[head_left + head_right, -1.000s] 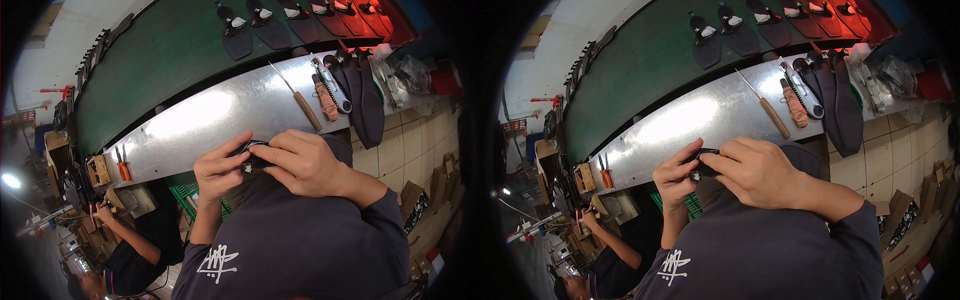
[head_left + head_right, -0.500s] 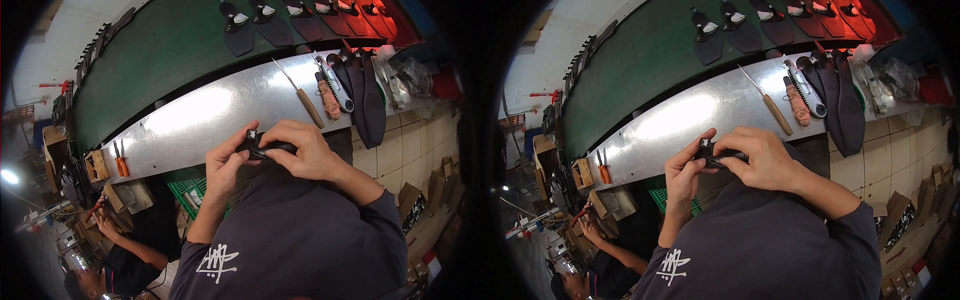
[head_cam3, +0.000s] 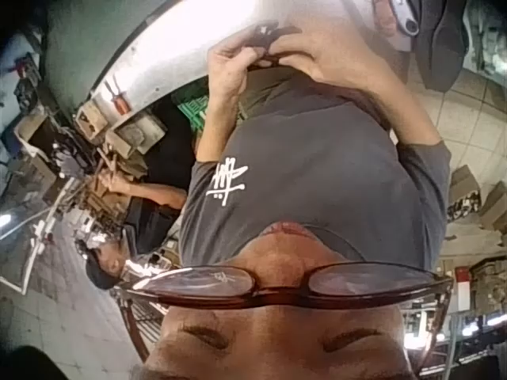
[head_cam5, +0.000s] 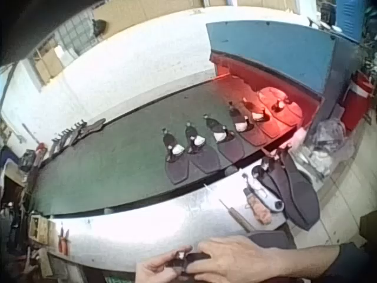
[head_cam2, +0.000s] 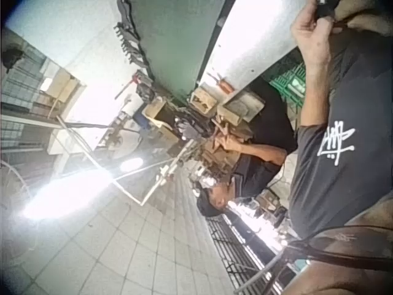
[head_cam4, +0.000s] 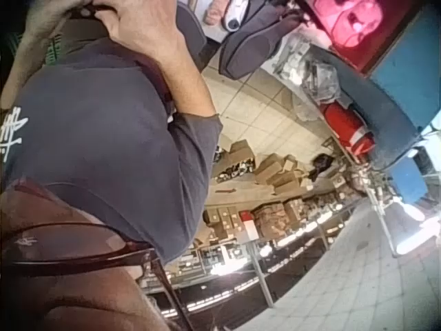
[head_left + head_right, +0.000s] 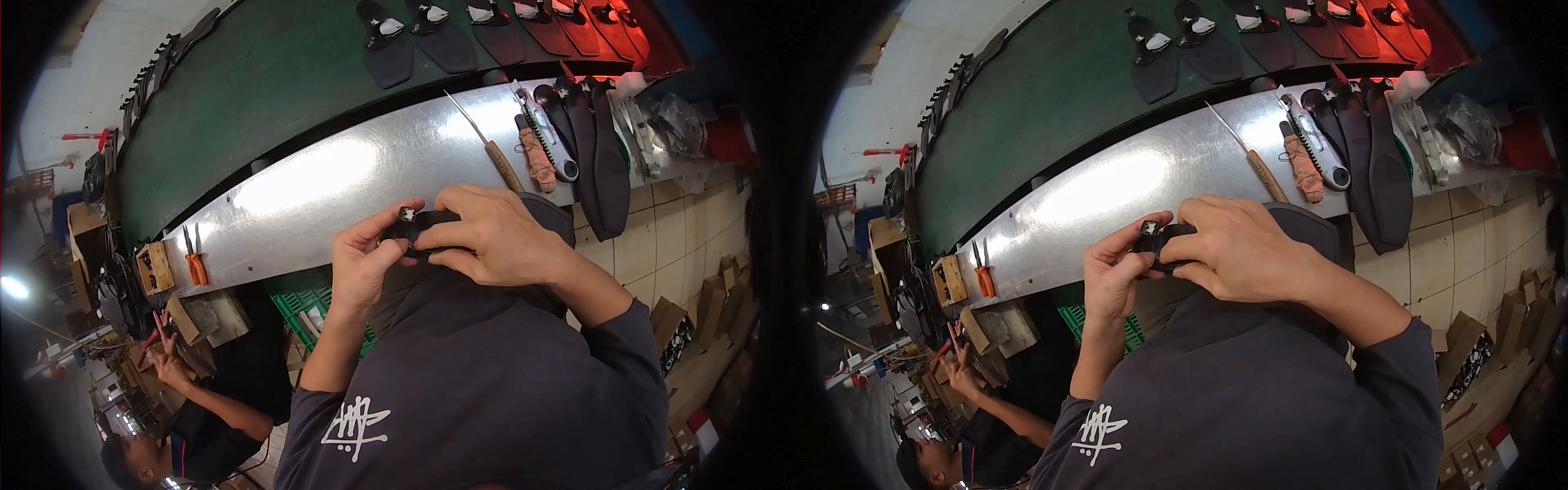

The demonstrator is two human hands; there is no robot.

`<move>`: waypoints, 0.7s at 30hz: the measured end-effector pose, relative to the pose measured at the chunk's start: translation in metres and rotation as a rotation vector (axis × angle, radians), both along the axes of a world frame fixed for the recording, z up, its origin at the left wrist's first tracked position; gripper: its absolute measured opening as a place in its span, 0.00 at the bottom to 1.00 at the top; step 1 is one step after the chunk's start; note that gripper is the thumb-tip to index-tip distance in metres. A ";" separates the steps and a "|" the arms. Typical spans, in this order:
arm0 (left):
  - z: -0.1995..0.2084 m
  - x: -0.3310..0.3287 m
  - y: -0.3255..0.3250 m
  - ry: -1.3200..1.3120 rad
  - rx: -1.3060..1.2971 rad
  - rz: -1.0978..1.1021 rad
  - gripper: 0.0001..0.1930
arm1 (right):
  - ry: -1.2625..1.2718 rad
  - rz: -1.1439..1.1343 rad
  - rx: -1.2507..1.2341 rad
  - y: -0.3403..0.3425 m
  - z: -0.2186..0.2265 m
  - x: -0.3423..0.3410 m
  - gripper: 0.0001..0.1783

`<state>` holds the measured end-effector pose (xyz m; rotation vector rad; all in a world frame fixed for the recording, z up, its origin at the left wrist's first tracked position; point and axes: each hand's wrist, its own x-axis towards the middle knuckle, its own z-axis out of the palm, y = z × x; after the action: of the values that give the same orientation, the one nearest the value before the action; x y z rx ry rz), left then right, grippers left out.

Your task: Applying glue and components to shoe outsoles on a production line.

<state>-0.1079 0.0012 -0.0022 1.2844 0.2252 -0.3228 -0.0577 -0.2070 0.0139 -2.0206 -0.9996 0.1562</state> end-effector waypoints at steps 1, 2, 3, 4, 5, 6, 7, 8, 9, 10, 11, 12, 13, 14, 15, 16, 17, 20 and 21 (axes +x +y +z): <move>-0.001 0.001 0.000 0.000 -0.001 0.001 0.23 | 0.022 0.019 0.015 0.000 0.000 0.001 0.11; -0.003 0.001 0.000 0.003 0.001 0.008 0.23 | 0.044 0.039 0.030 -0.001 0.000 0.002 0.12; -0.003 0.001 0.000 0.006 0.002 0.015 0.22 | 0.044 0.041 0.029 -0.001 -0.001 0.001 0.12; -0.004 0.002 0.000 0.007 0.002 0.017 0.22 | 0.102 0.026 0.043 0.000 -0.003 -0.001 0.12; -0.004 0.002 0.001 -0.017 0.007 0.014 0.21 | 0.160 0.012 0.058 0.000 -0.004 -0.003 0.13; -0.004 0.002 0.001 -0.040 0.013 0.011 0.21 | 0.161 0.014 0.058 0.001 -0.007 -0.004 0.13; -0.004 0.002 0.001 -0.038 0.013 0.012 0.21 | 0.166 -0.019 0.089 0.002 -0.010 -0.007 0.13; -0.004 0.002 0.000 -0.035 0.025 0.014 0.21 | 0.171 -0.052 0.120 0.003 -0.013 -0.009 0.14; -0.004 0.002 0.000 -0.032 0.036 0.016 0.20 | 0.171 -0.052 0.121 0.004 -0.014 -0.011 0.14; -0.004 0.002 0.001 -0.030 0.037 0.017 0.20 | 0.175 -0.071 0.119 0.005 -0.015 -0.011 0.13; -0.004 0.002 0.001 -0.033 0.043 0.012 0.20 | 0.178 -0.090 0.118 0.006 -0.015 -0.012 0.13; -0.005 0.002 0.002 -0.035 0.048 0.006 0.20 | 0.179 -0.089 0.118 0.006 -0.016 -0.013 0.13; -0.005 0.002 0.002 -0.036 0.049 0.006 0.20 | 0.201 -0.100 0.115 0.006 -0.016 -0.014 0.13; -0.005 0.002 0.002 -0.036 0.053 0.011 0.20 | 0.223 -0.110 0.113 0.007 -0.017 -0.014 0.12; -0.005 0.001 0.001 -0.037 0.057 0.015 0.20 | 0.223 -0.110 0.113 0.007 -0.018 -0.015 0.12; -0.004 0.001 0.001 -0.038 0.058 0.016 0.20 | 0.227 -0.118 0.124 0.007 -0.018 -0.015 0.12; -0.004 0.001 0.000 -0.041 0.067 0.020 0.20 | 0.231 -0.126 0.135 0.006 -0.019 -0.015 0.12; -0.003 0.001 -0.001 -0.042 0.078 0.030 0.21 | 0.243 -0.134 0.154 0.007 -0.021 -0.016 0.11; -0.003 0.002 -0.001 -0.040 0.079 0.035 0.21 | 0.242 -0.132 0.153 0.007 -0.021 -0.016 0.11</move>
<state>-0.1062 0.0003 -0.0048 1.3623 0.2282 -0.2607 -0.0738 -0.1998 -0.0072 -1.8690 -0.7031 0.2393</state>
